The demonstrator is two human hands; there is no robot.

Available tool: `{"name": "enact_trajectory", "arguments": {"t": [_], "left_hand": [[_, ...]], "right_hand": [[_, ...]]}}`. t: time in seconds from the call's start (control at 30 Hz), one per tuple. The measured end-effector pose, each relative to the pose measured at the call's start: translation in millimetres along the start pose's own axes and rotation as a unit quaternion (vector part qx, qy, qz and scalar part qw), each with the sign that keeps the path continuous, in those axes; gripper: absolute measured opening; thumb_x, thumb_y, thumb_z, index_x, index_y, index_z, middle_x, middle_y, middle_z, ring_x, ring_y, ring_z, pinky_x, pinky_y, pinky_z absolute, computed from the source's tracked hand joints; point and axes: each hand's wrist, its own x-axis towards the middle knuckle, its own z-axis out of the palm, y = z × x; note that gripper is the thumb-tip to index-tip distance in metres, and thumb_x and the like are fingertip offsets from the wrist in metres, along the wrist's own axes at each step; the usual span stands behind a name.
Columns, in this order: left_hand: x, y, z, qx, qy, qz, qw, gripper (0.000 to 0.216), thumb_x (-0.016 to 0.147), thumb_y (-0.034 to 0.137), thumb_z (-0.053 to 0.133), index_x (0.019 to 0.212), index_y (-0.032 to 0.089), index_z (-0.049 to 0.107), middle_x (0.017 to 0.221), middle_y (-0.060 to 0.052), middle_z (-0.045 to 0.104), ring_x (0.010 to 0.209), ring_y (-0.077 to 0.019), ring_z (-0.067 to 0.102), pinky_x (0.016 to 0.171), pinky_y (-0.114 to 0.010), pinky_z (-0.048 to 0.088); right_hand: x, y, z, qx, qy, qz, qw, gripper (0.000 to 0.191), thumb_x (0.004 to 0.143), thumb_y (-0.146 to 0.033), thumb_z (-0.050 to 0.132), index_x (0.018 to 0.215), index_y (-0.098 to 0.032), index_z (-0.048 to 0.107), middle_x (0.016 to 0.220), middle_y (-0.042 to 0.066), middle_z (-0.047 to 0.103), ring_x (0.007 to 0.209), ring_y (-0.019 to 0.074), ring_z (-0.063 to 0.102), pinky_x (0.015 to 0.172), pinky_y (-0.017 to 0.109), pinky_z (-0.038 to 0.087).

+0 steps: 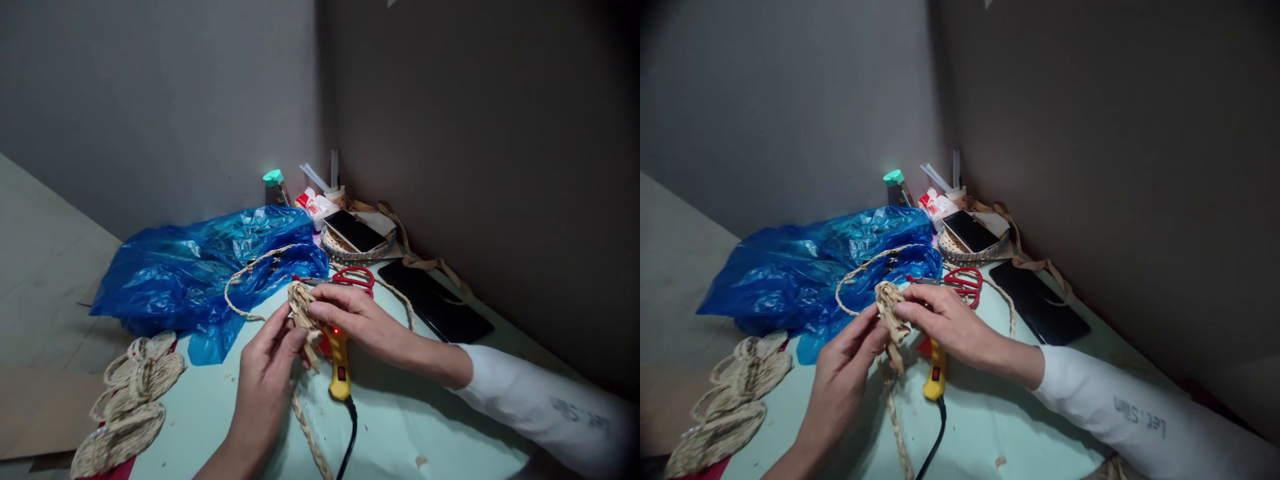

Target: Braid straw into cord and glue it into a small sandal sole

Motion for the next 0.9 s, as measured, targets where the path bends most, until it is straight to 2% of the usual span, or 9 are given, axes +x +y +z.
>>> {"name": "enact_trajectory", "arguments": {"t": [0.1, 0.2, 0.3, 0.4, 0.53, 0.67, 0.77, 0.9], "left_hand": [[3.0, 2.1, -9.7, 0.008, -0.005, 0.007, 1.000, 0.039, 0.090, 0.044, 0.062, 0.119, 0.018, 0.069, 0.070, 0.001, 0.064, 0.058, -0.0104, 0.056, 0.059, -0.022, 0.048], [7.9, 6.9, -22.2, -0.009, -0.004, 0.031, 0.999, 0.035, 0.089, 0.039, 0.065, 0.120, 0.023, 0.069, 0.067, 0.003, 0.061, 0.056, -0.0088, 0.055, 0.058, -0.020, 0.046], [11.0, 13.7, -31.6, 0.009, -0.065, 0.057, 0.996, 0.033, 0.088, 0.030, 0.069, 0.121, 0.033, 0.069, 0.082, 0.003, 0.066, 0.062, -0.0086, 0.059, 0.063, -0.020, 0.050], [11.3, 20.2, -34.6, 0.046, -0.109, 0.086, 0.989, 0.025, 0.084, 0.021, 0.072, 0.104, 0.036, 0.077, 0.101, 0.002, 0.069, 0.071, -0.0099, 0.064, 0.065, -0.019, 0.054], [8.0, 25.8, -30.6, 0.098, -0.078, 0.148, 0.981, 0.026, 0.079, 0.013, 0.073, 0.092, 0.035, 0.079, 0.095, 0.002, 0.070, 0.080, -0.0127, 0.067, 0.069, -0.017, 0.055], [3.0, 26.0, -25.9, 0.119, -0.073, 0.169, 0.976, 0.018, 0.082, 0.016, 0.071, 0.091, 0.031, 0.077, 0.091, 0.003, 0.068, 0.062, -0.0110, 0.065, 0.060, -0.021, 0.055], [2.3, 23.7, -26.1, 0.126, -0.065, 0.169, 0.975, 0.013, 0.082, 0.018, 0.071, 0.088, 0.028, 0.076, 0.088, 0.002, 0.067, 0.055, -0.0098, 0.064, 0.057, -0.022, 0.054], [8.0, 19.6, -29.5, 0.125, -0.060, 0.118, 0.983, 0.008, 0.081, 0.024, 0.073, 0.089, 0.024, 0.075, 0.084, 0.001, 0.066, 0.055, -0.0107, 0.064, 0.056, -0.023, 0.052]], "right_hand": [[1.2, -0.6, -4.9, 0.035, -0.015, 0.029, 0.999, 0.024, 0.097, -0.037, 0.052, 0.086, -0.017, 0.057, 0.079, -0.001, 0.050, 0.069, 0.0117, 0.046, 0.063, 0.024, 0.039], [0.2, -2.5, -8.0, 0.033, -0.050, 0.037, 0.998, 0.024, 0.098, -0.038, 0.051, 0.086, -0.017, 0.057, 0.080, -0.001, 0.049, 0.072, 0.0117, 0.046, 0.066, 0.024, 0.039], [-2.3, -5.8, -8.4, 0.029, -0.116, 0.043, 0.992, 0.028, 0.099, -0.040, 0.048, 0.089, -0.017, 0.060, 0.082, 0.000, 0.052, 0.075, 0.0129, 0.049, 0.070, 0.025, 0.040], [-4.1, -10.3, -7.4, 0.041, -0.166, 0.058, 0.984, 0.032, 0.101, -0.040, 0.045, 0.093, -0.015, 0.063, 0.084, 0.002, 0.057, 0.074, 0.0128, 0.049, 0.070, 0.026, 0.041], [-5.0, -14.7, -5.5, 0.086, -0.185, 0.068, 0.976, 0.039, 0.098, -0.051, 0.047, 0.090, -0.015, 0.061, 0.085, 0.002, 0.057, 0.074, 0.0124, 0.049, 0.068, 0.024, 0.042], [-5.3, -15.7, -3.3, 0.071, -0.190, 0.059, 0.977, 0.042, 0.098, -0.055, 0.046, 0.088, -0.016, 0.060, 0.087, 0.003, 0.058, 0.076, 0.0132, 0.050, 0.071, 0.024, 0.042], [-5.0, -13.8, -4.0, 0.044, -0.200, 0.053, 0.977, 0.042, 0.100, -0.051, 0.044, 0.089, -0.016, 0.064, 0.083, 0.001, 0.057, 0.074, 0.0132, 0.048, 0.069, 0.024, 0.041], [-3.6, -11.6, -11.7, -0.012, -0.209, 0.019, 0.978, 0.042, 0.104, -0.042, 0.037, 0.097, -0.015, 0.068, 0.082, 0.001, 0.058, 0.075, 0.0133, 0.051, 0.071, 0.025, 0.041]]}}
